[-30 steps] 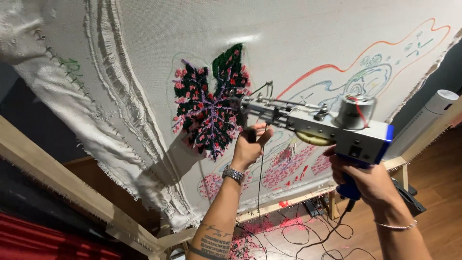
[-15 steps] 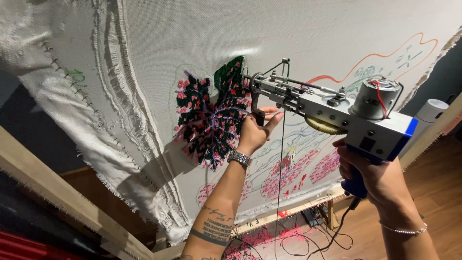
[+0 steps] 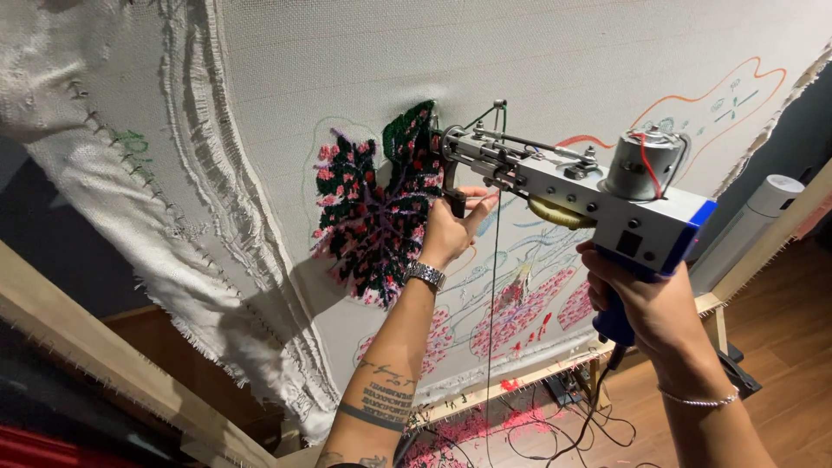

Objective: The recorder uses a tufting gun to apply yarn to a large canvas frame to create a rug.

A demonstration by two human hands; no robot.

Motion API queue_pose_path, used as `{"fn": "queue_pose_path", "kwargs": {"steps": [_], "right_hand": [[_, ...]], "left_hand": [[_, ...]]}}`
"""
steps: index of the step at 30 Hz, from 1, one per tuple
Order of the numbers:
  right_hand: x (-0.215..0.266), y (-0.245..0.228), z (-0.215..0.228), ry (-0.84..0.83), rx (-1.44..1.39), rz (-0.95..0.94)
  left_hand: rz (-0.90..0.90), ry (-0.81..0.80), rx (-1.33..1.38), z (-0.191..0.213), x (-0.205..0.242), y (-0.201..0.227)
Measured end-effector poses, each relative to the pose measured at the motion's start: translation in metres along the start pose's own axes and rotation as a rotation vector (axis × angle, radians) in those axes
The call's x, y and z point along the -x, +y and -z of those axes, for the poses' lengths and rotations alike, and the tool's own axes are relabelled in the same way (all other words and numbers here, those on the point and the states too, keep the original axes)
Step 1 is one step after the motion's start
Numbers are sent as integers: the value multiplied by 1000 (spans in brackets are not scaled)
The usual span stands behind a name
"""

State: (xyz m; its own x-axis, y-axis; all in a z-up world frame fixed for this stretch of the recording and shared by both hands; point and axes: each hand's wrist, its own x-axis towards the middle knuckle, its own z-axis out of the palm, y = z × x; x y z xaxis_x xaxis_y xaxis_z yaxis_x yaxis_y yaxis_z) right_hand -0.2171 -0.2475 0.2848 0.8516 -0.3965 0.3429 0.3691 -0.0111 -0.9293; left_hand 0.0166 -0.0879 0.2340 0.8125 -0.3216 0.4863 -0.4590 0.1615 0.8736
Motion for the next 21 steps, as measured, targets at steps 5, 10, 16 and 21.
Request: {"fn": "queue_pose_path", "kwargs": {"steps": [5, 10, 16, 21], "right_hand": [[1, -14, -32, 44, 79, -89], [-11, 2, -51, 18, 276, -45], [-20, 30, -56, -140, 433, 163], [-3, 50, -75, -31, 232, 57]], "left_hand": [[-27, 42, -98, 11, -15, 1], [-443, -75, -228, 41, -82, -113], [67, -150, -222, 60, -84, -84], [68, -161, -305, 71, -73, -51]]}}
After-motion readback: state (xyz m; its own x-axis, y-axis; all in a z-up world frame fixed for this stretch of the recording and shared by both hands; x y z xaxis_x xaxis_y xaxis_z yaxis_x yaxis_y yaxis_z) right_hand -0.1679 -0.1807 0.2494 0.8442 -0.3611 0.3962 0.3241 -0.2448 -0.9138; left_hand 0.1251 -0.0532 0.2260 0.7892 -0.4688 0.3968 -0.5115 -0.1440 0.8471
